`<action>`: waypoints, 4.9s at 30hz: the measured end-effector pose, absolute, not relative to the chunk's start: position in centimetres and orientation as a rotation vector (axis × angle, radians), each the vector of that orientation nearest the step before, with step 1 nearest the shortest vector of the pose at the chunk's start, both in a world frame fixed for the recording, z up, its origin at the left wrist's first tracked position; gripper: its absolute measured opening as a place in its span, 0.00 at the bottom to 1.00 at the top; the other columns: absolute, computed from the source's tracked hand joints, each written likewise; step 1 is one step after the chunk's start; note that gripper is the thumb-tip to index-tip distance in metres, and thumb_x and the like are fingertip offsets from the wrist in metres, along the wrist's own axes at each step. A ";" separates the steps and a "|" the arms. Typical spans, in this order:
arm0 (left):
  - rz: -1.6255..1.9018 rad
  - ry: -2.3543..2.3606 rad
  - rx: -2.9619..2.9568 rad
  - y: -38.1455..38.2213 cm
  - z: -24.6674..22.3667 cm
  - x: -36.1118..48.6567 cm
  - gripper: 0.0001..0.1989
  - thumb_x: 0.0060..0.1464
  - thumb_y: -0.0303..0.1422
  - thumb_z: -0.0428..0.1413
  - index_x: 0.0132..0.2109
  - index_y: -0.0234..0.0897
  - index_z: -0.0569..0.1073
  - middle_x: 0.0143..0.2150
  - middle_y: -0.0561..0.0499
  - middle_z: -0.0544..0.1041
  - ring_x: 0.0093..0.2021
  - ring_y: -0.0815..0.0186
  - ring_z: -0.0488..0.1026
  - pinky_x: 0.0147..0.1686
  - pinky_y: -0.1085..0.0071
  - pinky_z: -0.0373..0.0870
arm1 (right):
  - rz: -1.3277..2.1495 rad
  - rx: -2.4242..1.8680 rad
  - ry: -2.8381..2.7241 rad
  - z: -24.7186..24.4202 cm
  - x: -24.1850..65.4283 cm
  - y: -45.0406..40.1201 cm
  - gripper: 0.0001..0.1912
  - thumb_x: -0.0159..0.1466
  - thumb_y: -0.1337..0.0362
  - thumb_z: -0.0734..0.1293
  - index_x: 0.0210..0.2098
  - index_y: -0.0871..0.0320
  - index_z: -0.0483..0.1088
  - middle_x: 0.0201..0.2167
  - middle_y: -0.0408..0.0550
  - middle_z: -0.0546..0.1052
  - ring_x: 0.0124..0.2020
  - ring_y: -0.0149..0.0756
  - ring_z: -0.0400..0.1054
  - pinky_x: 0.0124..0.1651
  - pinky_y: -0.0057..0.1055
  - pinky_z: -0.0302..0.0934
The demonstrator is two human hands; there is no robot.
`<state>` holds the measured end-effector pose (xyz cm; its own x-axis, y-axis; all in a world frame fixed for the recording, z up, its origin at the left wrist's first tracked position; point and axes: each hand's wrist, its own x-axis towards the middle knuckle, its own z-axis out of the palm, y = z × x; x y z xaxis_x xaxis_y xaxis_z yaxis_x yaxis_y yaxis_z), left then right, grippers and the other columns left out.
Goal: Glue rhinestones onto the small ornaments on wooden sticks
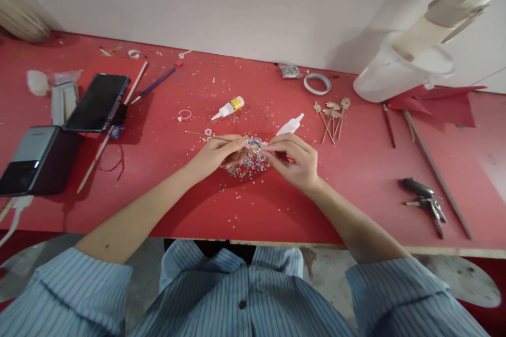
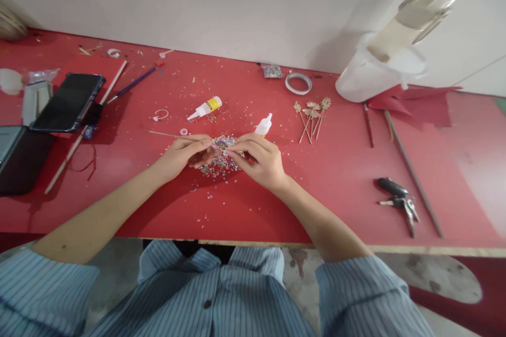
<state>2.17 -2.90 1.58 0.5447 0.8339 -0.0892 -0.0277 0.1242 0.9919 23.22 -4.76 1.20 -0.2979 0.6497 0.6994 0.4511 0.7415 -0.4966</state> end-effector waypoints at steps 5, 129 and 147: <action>0.731 0.783 1.297 -2.9 1.7 2.2 0.15 0.61 0.39 0.51 0.30 0.35 0.73 0.23 0.54 0.70 0.18 0.76 0.60 0.18 0.76 0.55 | 0.259 -0.819 -1.952 1.2 23.2 -4.7 0.05 0.59 0.71 0.69 0.35 0.56 0.73 0.31 0.47 0.76 0.31 0.32 0.71 0.31 0.30 0.69; 0.756 0.809 1.363 -3.0 0.8 2.4 0.15 0.60 0.40 0.50 0.32 0.35 0.72 0.22 0.55 0.67 0.19 0.75 0.59 0.18 0.77 0.54 | 0.212 -0.833 -2.001 0.5 23.2 -4.7 0.08 0.61 0.73 0.66 0.39 0.57 0.71 0.34 0.49 0.75 0.33 0.32 0.70 0.32 0.29 0.69; 0.766 0.802 1.355 -3.0 0.7 2.4 0.15 0.60 0.40 0.50 0.32 0.34 0.72 0.22 0.55 0.68 0.19 0.76 0.60 0.18 0.78 0.55 | 0.211 -0.837 -2.021 0.6 23.2 -4.7 0.07 0.61 0.72 0.66 0.39 0.57 0.72 0.34 0.48 0.75 0.33 0.32 0.70 0.33 0.30 0.69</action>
<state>2.38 -3.00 0.70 0.5264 0.8487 -0.0515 -0.0126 0.0683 0.9976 23.16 -4.73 0.55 -0.3561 0.6334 0.6870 0.4780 0.7552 -0.4485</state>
